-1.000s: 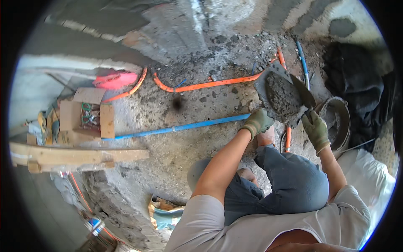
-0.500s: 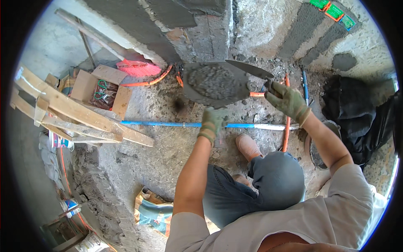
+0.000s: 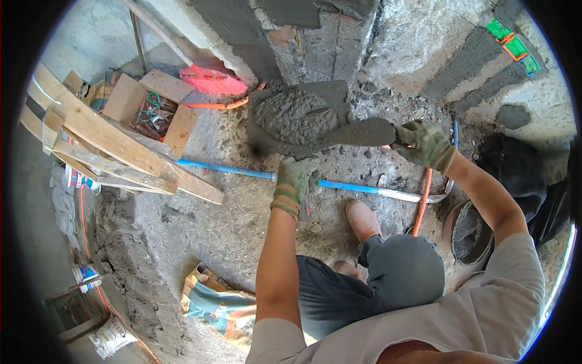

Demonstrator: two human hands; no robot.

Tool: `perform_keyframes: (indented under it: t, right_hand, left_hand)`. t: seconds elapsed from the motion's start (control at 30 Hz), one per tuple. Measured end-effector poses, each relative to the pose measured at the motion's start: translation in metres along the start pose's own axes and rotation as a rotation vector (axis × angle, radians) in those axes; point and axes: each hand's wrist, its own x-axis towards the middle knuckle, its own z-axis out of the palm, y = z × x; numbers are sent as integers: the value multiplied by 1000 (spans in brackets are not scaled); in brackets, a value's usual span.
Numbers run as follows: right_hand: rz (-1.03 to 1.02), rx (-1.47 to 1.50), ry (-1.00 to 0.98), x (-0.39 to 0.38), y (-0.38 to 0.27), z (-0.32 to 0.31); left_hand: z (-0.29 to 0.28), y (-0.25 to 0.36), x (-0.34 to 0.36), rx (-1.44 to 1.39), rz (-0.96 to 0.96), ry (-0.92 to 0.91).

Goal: Plastering a wall with cement mortar using a trowel and hawk.

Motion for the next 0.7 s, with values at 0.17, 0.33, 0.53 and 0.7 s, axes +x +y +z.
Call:
perform_keyframes:
  t: [0.17,0.33,0.53,0.7]
  right_hand:
    - [56,-158,-133,6,21,60]
    - [87,-99,73,14,26,78]
    - [150,-136,129,36,31,65]
    - [373,-35,-169,90,35,60]
  left_hand:
    - [16,-25,12,88,-6,-28]
    - [8,-35,32,169,86,-24]
    - [7,-33,49,36,94,5]
    - [7,-32,70,273,42,34]
